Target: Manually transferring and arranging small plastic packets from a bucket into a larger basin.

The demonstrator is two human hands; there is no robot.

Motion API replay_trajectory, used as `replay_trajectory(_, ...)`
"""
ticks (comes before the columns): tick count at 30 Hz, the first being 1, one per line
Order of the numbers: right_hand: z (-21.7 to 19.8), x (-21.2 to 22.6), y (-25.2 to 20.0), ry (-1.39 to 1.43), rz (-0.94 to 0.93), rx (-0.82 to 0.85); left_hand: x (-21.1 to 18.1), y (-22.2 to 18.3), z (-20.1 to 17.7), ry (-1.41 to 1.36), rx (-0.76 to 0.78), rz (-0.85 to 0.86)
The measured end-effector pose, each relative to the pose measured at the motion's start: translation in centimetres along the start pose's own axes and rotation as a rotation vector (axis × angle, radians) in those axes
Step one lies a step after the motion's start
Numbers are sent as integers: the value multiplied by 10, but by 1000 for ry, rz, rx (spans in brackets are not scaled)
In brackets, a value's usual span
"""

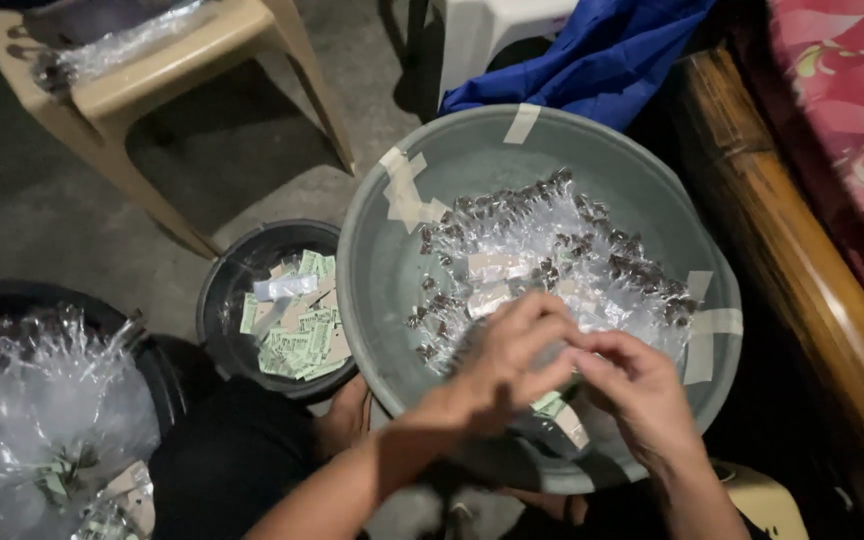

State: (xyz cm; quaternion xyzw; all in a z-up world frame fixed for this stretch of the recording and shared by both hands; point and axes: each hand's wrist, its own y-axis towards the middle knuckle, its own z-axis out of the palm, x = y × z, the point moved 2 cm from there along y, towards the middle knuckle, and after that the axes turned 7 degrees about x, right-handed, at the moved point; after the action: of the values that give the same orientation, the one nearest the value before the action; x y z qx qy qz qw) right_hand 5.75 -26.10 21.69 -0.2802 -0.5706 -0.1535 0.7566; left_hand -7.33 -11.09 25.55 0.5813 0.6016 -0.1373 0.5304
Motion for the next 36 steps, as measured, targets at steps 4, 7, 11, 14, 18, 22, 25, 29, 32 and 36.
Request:
replay_trajectory(4, 3, 20, -19, 11, 23, -67, 25, -2, 34, -293, -157, 198)
replay_trajectory(7, -1, 28, -29, -176, -168, -93, 81, -30, 77, -836, 144, -233)
replay_trajectory(11, -4, 30, -34, -210, -84, -68, 146, -60, 115, -146, 455, -633)
replay_trajectory(14, -14, 26, -40, -187, -45, -61, 255, -63, 145, -81, -76, -168)
replay_trajectory(18, -32, 11, -41, -144, -106, -55, 290, -46, 111, 433, -78, -731)
replay_trajectory(22, -37, -4, -39, -113, -117, -46, 317, -37, 95, 487, -69, -782)
replay_trajectory(25, -40, -7, -37, -88, -51, -90, 320, -33, 96, 541, 304, -964)
replay_trajectory(29, -28, 9, -34, -166, 16, -105, 344, -43, 102, 492, 222, -960)
replay_trajectory(32, -22, 15, -30, -185, 33, -78, 320, -41, 80, 391, 197, -1014)
replay_trajectory(36, 1, 33, -20, -273, 49, -139, 284, -33, 48, 53, 113, -880)
